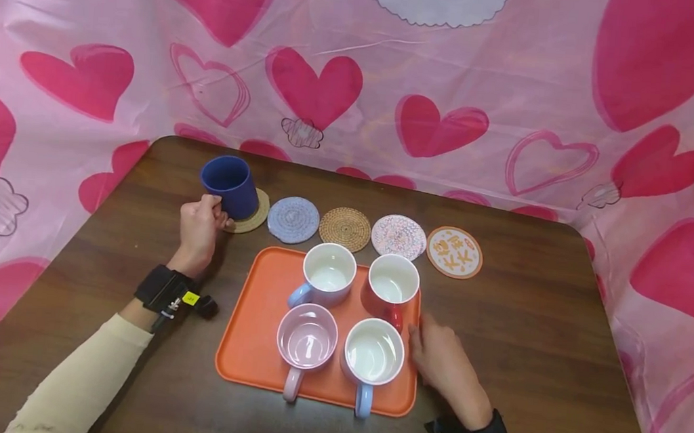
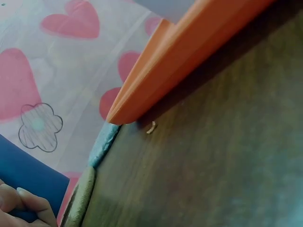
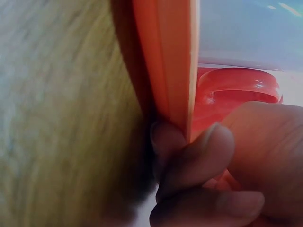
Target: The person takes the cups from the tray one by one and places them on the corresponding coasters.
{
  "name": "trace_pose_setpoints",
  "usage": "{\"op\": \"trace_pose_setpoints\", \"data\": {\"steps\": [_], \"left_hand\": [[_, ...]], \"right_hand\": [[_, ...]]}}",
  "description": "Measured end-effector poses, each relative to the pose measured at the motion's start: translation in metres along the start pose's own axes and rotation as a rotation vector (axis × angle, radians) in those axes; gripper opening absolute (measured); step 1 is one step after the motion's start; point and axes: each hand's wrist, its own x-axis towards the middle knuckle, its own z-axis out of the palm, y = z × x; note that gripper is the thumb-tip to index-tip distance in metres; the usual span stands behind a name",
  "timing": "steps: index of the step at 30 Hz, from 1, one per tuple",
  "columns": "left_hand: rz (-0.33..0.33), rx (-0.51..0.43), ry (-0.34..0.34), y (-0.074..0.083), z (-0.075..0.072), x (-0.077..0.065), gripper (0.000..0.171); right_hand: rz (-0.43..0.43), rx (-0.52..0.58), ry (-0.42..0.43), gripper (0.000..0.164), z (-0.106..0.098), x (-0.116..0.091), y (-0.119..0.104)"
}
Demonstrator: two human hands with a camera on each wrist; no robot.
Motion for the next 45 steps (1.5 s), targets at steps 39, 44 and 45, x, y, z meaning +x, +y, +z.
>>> {"op": "trace_pose_setpoints", "data": {"steps": [39, 44, 45], "left_hand": [[0.026, 0.187, -0.073, -0.002, -0.008, -0.001, 0.052], [-0.012, 0.236, -0.093, -0.001, -0.011, -0.002, 0.053], [-0.020, 0.252, -0.095, -0.001, -0.012, -0.002, 0.053]], "right_hand": [[-0.052, -0.030, 0.039, 0.018, 0.001, 0.001, 0.003], [-0.055, -0.034, 0.035, 0.018, 0.000, 0.003, 0.004], [-0.052, -0.034, 0.033, 0.018, 0.000, 0.003, 0.004]]}}
